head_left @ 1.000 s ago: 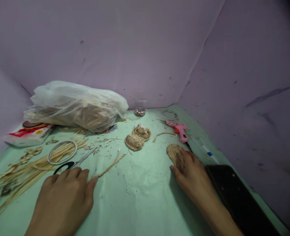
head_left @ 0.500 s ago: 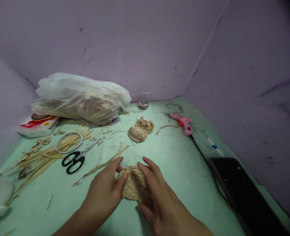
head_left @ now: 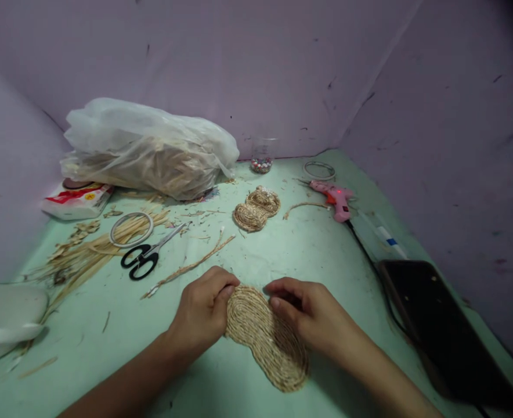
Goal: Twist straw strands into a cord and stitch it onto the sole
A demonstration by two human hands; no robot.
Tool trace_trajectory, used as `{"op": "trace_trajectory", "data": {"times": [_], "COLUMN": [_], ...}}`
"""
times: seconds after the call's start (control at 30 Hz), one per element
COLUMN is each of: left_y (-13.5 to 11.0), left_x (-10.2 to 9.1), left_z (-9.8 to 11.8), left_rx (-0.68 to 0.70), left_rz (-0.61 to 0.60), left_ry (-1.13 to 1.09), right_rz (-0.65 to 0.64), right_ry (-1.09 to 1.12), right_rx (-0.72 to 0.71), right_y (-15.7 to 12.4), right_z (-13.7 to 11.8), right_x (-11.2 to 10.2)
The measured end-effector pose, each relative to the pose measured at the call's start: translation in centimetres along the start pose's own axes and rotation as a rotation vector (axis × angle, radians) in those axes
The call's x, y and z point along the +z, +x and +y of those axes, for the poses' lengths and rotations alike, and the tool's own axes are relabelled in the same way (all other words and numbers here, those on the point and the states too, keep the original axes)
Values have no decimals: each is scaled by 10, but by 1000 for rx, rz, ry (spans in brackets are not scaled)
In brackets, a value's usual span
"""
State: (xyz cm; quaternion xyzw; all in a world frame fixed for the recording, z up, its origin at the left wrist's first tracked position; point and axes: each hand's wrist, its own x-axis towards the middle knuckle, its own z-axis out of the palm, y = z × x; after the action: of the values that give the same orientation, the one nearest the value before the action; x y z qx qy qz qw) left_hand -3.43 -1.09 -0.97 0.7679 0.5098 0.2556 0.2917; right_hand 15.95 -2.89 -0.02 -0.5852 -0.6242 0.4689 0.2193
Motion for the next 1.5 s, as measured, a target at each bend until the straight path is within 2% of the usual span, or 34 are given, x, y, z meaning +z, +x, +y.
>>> {"op": "trace_trajectory", "data": {"times": [0.13,0.3,0.43,0.53,0.6,0.7,0.77,0.9,1.0,1.23,1.4,1.5], "left_y": [-1,-1,0,-2,-5,-7,-5,3,8,14,16,15], "left_x": [1,3,5,1,-7,-24,-35,-50,-57,-72,-62,-59], "left_z": [-1,-3,-4,-1,2,7,8,6,3,-8,-17,-15], "left_rx": [42,-28,-178,-278,-242,-98,-81,-247,-276,-310,-246,-207], "left_rz": [27,44,113,194,239,257,220,19,-73,-70,-119,-118], "left_ry": [-31,-40,-155,-192,-99,110,249,557,680,660,710,738], "right_rz": [-60,-34,-55,-19,13,8,2,20,19,18,17,25], "right_ry": [0,-3,32,-21,-101,-197,-236,-260,-249,-308,-332,-305], "right_rx": [42,65,44,11,-11,-12,-10,-16,-15,-5,10,2], "right_y": [2,5,4,2,0,-1,-2,-2,-1,0,1,2], "right_z": [-1,3,8,8,6,1,-3,-5,-2,-2,-1,0], "right_x": [0,3,3,0,-3,-5,-5,-1,0,1,1,2]}}
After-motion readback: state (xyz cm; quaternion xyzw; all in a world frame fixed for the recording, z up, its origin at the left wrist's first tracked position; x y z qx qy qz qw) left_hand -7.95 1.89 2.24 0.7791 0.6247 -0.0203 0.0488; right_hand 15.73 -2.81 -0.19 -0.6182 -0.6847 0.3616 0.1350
